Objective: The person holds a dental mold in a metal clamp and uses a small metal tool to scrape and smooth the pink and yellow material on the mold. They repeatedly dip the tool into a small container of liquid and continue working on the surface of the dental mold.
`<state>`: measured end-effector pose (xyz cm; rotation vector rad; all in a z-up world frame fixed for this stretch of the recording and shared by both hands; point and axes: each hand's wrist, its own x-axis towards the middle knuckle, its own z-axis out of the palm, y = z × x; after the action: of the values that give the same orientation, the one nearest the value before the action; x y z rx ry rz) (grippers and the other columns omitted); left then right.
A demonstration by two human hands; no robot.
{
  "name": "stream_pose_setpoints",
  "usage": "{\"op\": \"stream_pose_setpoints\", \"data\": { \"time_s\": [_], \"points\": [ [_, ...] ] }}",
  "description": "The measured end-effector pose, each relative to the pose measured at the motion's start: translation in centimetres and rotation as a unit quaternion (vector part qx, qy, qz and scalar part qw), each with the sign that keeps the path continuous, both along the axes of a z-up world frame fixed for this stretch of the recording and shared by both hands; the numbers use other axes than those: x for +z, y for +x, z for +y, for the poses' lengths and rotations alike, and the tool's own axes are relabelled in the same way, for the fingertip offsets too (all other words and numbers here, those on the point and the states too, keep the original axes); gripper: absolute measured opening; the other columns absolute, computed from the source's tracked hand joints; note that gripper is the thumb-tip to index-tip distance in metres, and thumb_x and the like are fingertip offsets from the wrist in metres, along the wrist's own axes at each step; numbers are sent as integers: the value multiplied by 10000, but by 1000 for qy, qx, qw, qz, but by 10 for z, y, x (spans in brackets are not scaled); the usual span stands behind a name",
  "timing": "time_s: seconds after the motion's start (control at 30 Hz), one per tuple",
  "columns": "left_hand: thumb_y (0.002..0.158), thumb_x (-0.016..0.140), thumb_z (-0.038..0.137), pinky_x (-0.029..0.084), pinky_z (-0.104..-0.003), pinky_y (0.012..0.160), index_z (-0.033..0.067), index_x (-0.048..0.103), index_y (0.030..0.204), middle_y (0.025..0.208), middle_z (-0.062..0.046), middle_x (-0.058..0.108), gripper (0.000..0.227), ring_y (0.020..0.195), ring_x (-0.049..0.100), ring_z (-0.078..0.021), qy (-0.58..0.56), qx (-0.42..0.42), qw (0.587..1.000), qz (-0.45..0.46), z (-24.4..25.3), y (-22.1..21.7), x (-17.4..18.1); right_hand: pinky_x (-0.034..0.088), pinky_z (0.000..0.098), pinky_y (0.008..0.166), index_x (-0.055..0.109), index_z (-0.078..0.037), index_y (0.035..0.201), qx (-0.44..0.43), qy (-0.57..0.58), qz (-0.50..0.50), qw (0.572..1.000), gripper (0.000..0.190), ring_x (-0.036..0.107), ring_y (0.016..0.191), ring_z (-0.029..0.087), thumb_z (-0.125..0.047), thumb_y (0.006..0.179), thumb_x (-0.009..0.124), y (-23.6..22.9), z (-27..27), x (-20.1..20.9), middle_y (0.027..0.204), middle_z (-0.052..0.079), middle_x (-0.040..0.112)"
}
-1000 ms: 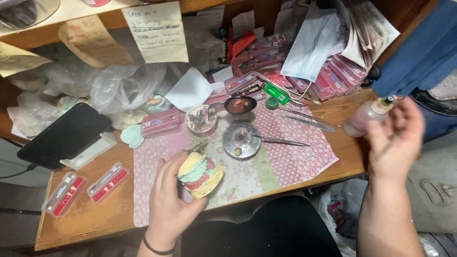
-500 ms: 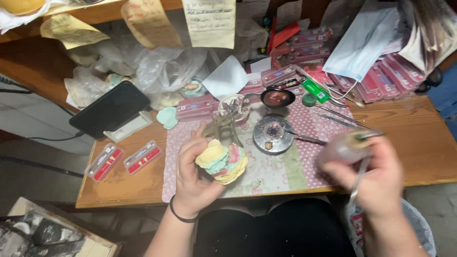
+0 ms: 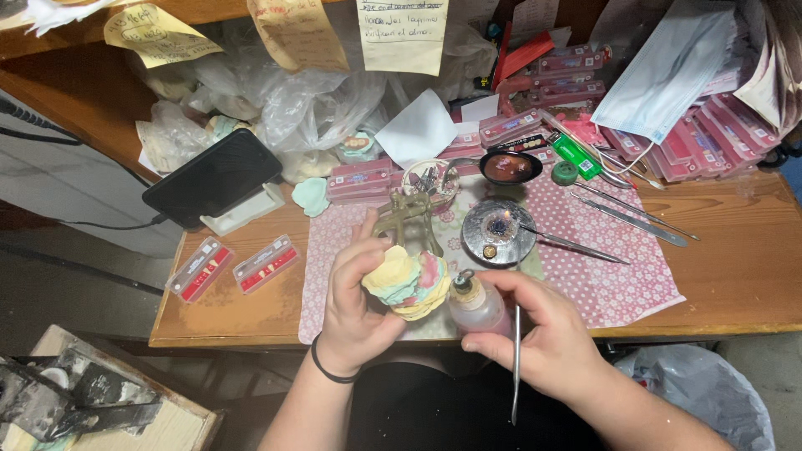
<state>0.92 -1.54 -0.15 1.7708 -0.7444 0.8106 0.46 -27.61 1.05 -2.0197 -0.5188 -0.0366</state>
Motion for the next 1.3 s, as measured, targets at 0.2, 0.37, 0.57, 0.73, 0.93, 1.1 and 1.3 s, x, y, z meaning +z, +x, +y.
{"op": "stream_pose_setpoints", "data": {
  "time_s": [0.2,0.37,0.57,0.73,0.93,1.1,1.3],
  "points": [
    [857,714,7,205,-766,1317,118,409,1408,1407,-198,503,639,1503,368,-664,6,-8,1000,12,2,-3,-6,543,297,842,681,-140,1265,-32,-34,-97,994,723,741,934,162,-465,667,926,-1,1,3,1124,13,778],
    [863,694,-7,199,-774,1323,126,404,1429,1427,-183,496,650,1514,366,-639,6,-17,1000,10,3,-3,-8,553,336,832,679,-114,1228,-42,-52,-158,985,693,745,928,208,-502,696,896,-1,3,2,1116,33,775],
    [860,688,2,201,-777,1324,130,406,1437,1425,-194,499,654,1513,371,-629,4,-23,1000,7,3,-3,-7,548,333,836,666,-107,1240,-40,-59,-173,982,700,741,926,208,-488,701,903,-2,0,4,1122,32,770],
    [828,669,-29,182,-771,1325,146,410,1441,1439,-177,500,688,1524,348,-649,5,-24,1000,8,4,-4,-11,541,348,774,666,-96,1219,-40,-65,-179,981,683,725,840,222,-501,715,886,2,0,12,1037,40,768],
    [869,802,18,166,-711,1349,166,404,1445,1453,-161,509,716,1540,349,-611,31,-9,999,-3,5,-4,-14,533,358,820,668,-111,1204,-44,-81,-184,979,647,724,893,225,-478,722,896,6,1,14,1063,25,759],
    [826,652,-35,150,-748,1324,157,402,1412,1424,-160,516,665,1519,362,-645,40,-4,999,-7,6,-4,-11,558,333,848,668,-95,1231,-54,-54,-158,984,712,743,947,204,-471,678,914,3,-3,6,1120,46,768],
    [859,843,197,98,-741,1332,174,413,1449,1391,-115,555,730,1446,542,-532,63,67,996,-16,1,-5,-3,554,320,880,669,-106,1262,-59,-49,-134,988,751,743,986,185,-473,658,923,0,-9,-8,1159,35,765]
  ]
}}
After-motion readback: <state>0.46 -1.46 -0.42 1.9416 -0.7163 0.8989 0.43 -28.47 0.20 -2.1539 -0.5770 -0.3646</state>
